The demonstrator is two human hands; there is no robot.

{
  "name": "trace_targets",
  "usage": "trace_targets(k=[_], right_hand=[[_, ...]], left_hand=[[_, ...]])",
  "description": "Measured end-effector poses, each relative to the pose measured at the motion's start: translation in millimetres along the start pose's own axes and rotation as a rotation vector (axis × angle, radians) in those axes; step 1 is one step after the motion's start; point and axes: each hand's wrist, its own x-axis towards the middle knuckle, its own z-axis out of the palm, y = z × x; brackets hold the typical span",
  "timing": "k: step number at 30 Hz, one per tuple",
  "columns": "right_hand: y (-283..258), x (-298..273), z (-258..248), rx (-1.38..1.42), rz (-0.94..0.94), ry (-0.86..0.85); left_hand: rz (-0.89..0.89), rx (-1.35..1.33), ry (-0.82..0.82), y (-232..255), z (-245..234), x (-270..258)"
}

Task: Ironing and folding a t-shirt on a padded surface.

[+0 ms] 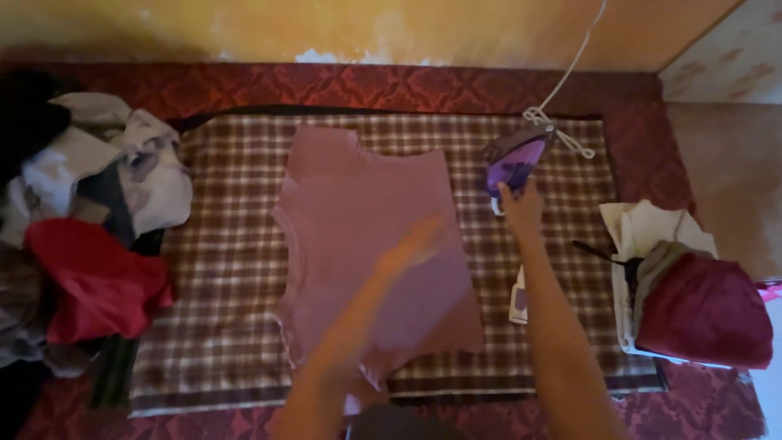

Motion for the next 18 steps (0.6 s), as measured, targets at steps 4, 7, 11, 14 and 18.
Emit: trace_targets(k=[4,7,11,14,18], right_hand=[[-26.7,-8.1,-16.1,0.027,0.017,0.005],[-66.2,-38.8,-31.9,0.016,-0.006,0.009],[-83.0,-132.5,-5.8,0.193,-0.062,-0.176],[-92.2,-206.8,15.6,-0.098,-0.403,-0.404],[-100.0,-244.8,23.3,-0.432,-0.472,-0.670]], left_hand=[[-0.155,0.304,0.082,-40.0,-40.6,-116.8],[-0.207,0.449,0.237,-64.2,-59.4,-198.8],[-0.401,0.840,0.221,-19.2,-78.8,-269.7],[-0.439,0.889,0.132,-15.8,-69.3,-302.2],[-0.474,0.965,0.099,0.1,-61.8,-321.3]])
